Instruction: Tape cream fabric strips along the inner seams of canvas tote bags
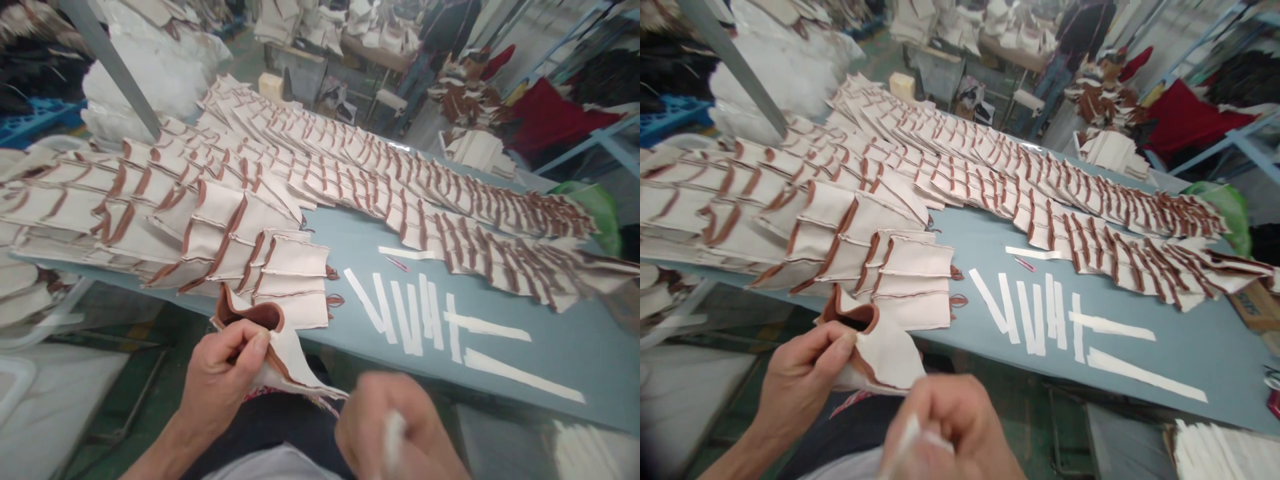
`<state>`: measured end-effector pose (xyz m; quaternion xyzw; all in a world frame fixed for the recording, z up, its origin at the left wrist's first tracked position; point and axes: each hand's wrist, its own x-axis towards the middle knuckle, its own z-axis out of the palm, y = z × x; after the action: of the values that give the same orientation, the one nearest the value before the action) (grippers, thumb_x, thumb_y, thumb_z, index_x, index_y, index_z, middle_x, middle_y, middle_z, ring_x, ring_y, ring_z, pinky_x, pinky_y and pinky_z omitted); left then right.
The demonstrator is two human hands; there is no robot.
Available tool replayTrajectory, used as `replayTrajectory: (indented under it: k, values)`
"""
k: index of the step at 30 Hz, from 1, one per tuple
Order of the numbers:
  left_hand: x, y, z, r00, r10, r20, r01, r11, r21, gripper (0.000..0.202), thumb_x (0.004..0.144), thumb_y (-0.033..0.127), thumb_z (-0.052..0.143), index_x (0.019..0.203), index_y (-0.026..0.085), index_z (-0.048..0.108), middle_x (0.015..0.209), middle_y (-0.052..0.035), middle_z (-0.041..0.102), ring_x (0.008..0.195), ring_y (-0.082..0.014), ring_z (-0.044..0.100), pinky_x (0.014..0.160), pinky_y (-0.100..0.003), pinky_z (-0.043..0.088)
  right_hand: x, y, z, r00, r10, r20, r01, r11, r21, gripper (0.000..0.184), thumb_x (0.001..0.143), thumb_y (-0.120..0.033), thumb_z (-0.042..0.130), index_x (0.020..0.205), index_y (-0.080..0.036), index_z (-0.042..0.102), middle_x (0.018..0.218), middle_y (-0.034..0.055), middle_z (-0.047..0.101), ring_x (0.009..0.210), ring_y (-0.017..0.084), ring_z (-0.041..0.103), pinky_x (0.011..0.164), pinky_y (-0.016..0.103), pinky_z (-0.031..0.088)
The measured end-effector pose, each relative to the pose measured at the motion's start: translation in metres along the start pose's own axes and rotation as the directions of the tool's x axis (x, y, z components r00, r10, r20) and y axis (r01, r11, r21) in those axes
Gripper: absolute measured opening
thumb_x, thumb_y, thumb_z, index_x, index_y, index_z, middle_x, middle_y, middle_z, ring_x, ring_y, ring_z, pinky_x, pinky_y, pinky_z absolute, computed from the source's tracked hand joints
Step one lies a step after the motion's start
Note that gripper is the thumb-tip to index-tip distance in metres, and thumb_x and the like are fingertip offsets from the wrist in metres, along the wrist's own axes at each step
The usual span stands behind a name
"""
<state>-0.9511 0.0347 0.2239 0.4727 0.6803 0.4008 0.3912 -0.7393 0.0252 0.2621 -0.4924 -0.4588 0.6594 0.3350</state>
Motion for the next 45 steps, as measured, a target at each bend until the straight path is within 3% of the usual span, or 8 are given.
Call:
replayTrajectory:
  k: [3,7,16,23,30,32,40,45]
  values:
    - [0.003,0.000,-0.001,0.987,-0.085,0.137,0.105,0.984,-0.145,0.045,0.096,0.054,0.065,0.068,0.019,0.070,0.059,0.0023,0.061,0.053,-0.0132,0.048,0.050,-0.022,0.038,0.017,0.009,0.012,0.997,0.035,0.065,-0.038,0.998,0.049,0.060,0.094,-0.078,0.067,0.076,-0.021,0.062,0.058,-0.0066,0.040,0.051,0.009,0.027,0.049,0.026,0.024]
    - [0.007,-0.003,-0.003,0.936,-0.167,0.311,0.246,0.940,-0.235,0.056,0.095,0.070,0.067,0.076,0.018,0.069,0.059,0.0041,0.053,0.052,-0.0117,0.042,0.047,-0.020,0.034,0.032,0.016,0.022,0.999,-0.046,0.013,0.046,0.998,-0.032,0.052,0.101,-0.069,0.063,0.082,-0.021,0.060,0.063,-0.0050,0.049,0.055,0.010,0.036,0.052,0.026,0.028]
    - [0.010,0.006,-0.002,0.891,-0.189,0.412,0.327,0.897,-0.296,0.063,0.082,0.079,0.074,0.069,0.019,0.060,0.057,0.0068,0.043,0.050,-0.0100,0.035,0.044,-0.020,0.027,0.039,-0.008,0.015,0.984,-0.113,0.141,0.166,0.874,-0.456,0.030,0.109,-0.043,0.048,0.085,-0.025,0.051,0.067,-0.0043,0.051,0.059,0.014,0.045,0.057,0.027,0.030]
    - [0.017,0.003,-0.002,0.895,-0.168,0.413,0.287,0.926,-0.245,0.059,0.086,0.075,0.069,0.069,0.020,0.056,0.059,0.0073,0.040,0.053,-0.0097,0.031,0.045,-0.021,0.024,0.046,-0.020,0.009,0.945,-0.207,0.252,0.326,0.625,-0.710,0.026,0.111,-0.030,0.047,0.087,-0.024,0.055,0.067,-0.0039,0.058,0.059,0.015,0.053,0.060,0.028,0.028]
    - [0.019,0.001,0.000,0.886,-0.208,0.415,0.312,0.929,-0.198,0.061,0.084,0.078,0.065,0.068,0.021,0.053,0.057,0.0076,0.039,0.052,-0.0098,0.029,0.047,-0.022,0.023,0.057,-0.040,0.020,0.946,0.013,0.324,0.317,0.171,-0.933,0.023,0.114,-0.025,0.049,0.100,-0.019,0.066,0.083,0.0078,0.080,0.074,0.023,0.076,0.059,0.034,0.023]
    - [0.020,-0.002,0.001,0.886,-0.216,0.411,0.317,0.928,-0.194,0.061,0.083,0.079,0.065,0.068,0.021,0.054,0.057,0.0073,0.039,0.053,-0.0101,0.030,0.048,-0.022,0.023,0.060,-0.046,0.023,0.939,0.065,0.337,0.330,0.098,-0.939,0.023,0.115,-0.026,0.049,0.103,-0.019,0.067,0.086,0.0094,0.081,0.078,0.025,0.079,0.059,0.034,0.021]
    - [0.023,-0.011,0.007,0.898,-0.223,0.380,0.320,0.923,-0.214,0.064,0.082,0.082,0.067,0.067,0.020,0.055,0.057,0.0071,0.041,0.053,-0.0096,0.029,0.048,-0.022,0.021,0.069,-0.048,0.026,0.943,0.161,0.293,0.289,0.046,-0.956,0.024,0.116,-0.027,0.049,0.107,-0.017,0.069,0.091,0.0122,0.083,0.087,0.027,0.080,0.061,0.035,0.020]
    - [0.025,-0.017,0.008,0.906,-0.214,0.366,0.311,0.922,-0.232,0.066,0.084,0.083,0.066,0.070,0.019,0.056,0.059,0.0064,0.041,0.055,-0.0104,0.032,0.050,-0.022,0.024,0.077,-0.042,0.016,0.940,0.075,0.332,0.315,0.180,-0.932,0.027,0.116,-0.029,0.052,0.100,-0.018,0.070,0.092,0.0089,0.083,0.086,0.022,0.078,0.066,0.033,0.028]
